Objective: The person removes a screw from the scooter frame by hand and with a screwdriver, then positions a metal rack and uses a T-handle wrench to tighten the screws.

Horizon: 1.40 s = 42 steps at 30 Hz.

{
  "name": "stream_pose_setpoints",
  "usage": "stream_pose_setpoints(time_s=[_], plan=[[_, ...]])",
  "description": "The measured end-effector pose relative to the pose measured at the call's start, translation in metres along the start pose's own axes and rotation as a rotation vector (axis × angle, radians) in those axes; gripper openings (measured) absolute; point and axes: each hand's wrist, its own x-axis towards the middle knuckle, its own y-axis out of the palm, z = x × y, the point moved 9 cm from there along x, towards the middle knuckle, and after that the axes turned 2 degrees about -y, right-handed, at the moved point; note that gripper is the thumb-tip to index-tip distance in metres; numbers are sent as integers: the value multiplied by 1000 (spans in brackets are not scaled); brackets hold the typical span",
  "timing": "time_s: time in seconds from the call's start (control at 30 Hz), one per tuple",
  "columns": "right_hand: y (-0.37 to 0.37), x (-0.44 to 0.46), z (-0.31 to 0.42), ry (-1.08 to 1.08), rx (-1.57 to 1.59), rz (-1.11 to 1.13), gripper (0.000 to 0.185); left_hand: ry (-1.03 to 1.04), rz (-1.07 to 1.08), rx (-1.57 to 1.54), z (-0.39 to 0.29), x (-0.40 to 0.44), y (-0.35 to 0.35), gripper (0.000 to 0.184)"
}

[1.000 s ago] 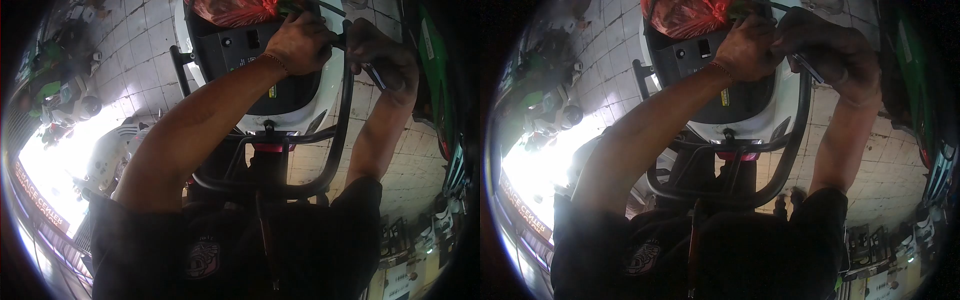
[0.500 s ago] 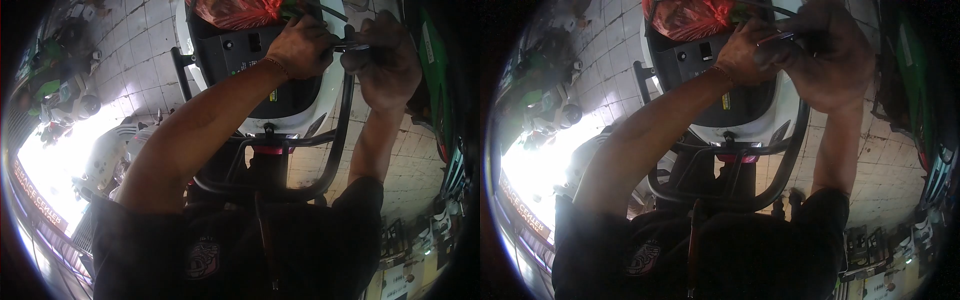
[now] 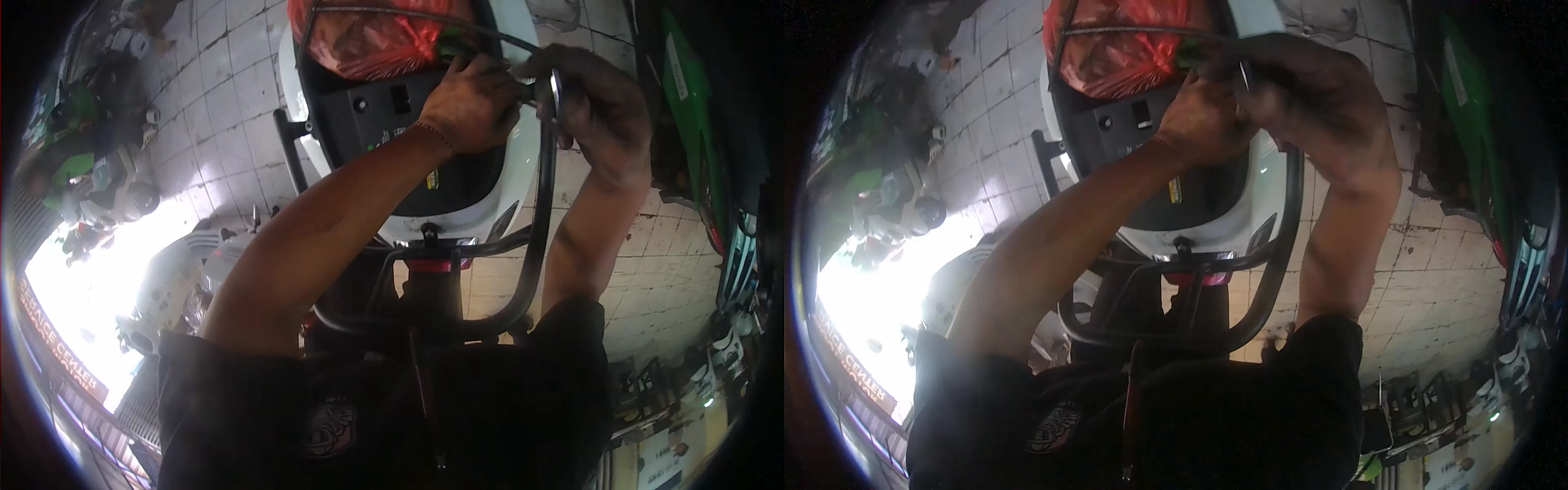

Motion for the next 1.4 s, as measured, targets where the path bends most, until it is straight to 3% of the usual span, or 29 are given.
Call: stream_pose_setpoints(time_s=[0.03,0.07,0.23,0.37,0.43,0.5,0.57,0.6,0.63,0.7,0.73,0.77,0.83,0.87,0.9,1.0,1.13,1.2,1.23,1.3,1.33,1.4], plan=[[11,-2,-9,12,187,272,39,-23,21,-3,3,1,2,24],[11,0,-13,-44,274,353,40,7,66,-21,5,0,8,23],[18,9,-9,-163,321,317,39,-16,66,-65,5,2,3,23],[6,7,-7,-225,293,25,34,-47,37,-117,8,4,5,24],[-9,-7,-7,-306,147,-269,33,-50,1,-127,7,4,1,24],[6,-20,2,-400,59,-344,30,-36,7,-110,3,6,-2,25],[9,-44,18,-567,-296,-612,30,-28,19,-98,2,6,-2,26],[9,-47,19,-547,-396,-625,29,-21,64,-87,2,6,3,28],[9,-45,20,-549,-394,-628,29,-13,108,-73,2,6,7,30],[-2,-35,2,-431,55,-670,31,-8,103,-56,2,5,7,32],[-6,-32,-7,-294,143,-619,26,-3,92,-44,2,5,6,34],[-17,-32,-9,-293,150,-615,26,-8,93,-38,3,4,6,34],[-1,-15,-13,-259,227,-172,35,-13,15,-39,3,3,1,34],[0,-14,-10,-217,151,-158,52,-16,17,-43,4,3,2,34],[-4,-12,-5,-211,149,-160,52,-8,40,-50,5,4,5,34],[12,-2,11,-311,43,130,48,-13,71,-63,1,4,4,33],[23,4,15,-368,-260,130,40,-29,68,-37,1,7,4,33],[16,-7,15,-413,-411,-108,27,-51,74,-62,7,5,7,33],[25,-11,9,-409,-407,-102,27,-71,84,-93,9,2,9,33],[33,-41,30,-731,-852,-491,17,-98,78,-126,9,0,3,33],[37,-44,30,-842,-786,-506,12,-117,69,-155,9,1,0,33],[32,-42,20,-779,-794,-448,18,-68,60,-174,6,2,-1,33]])
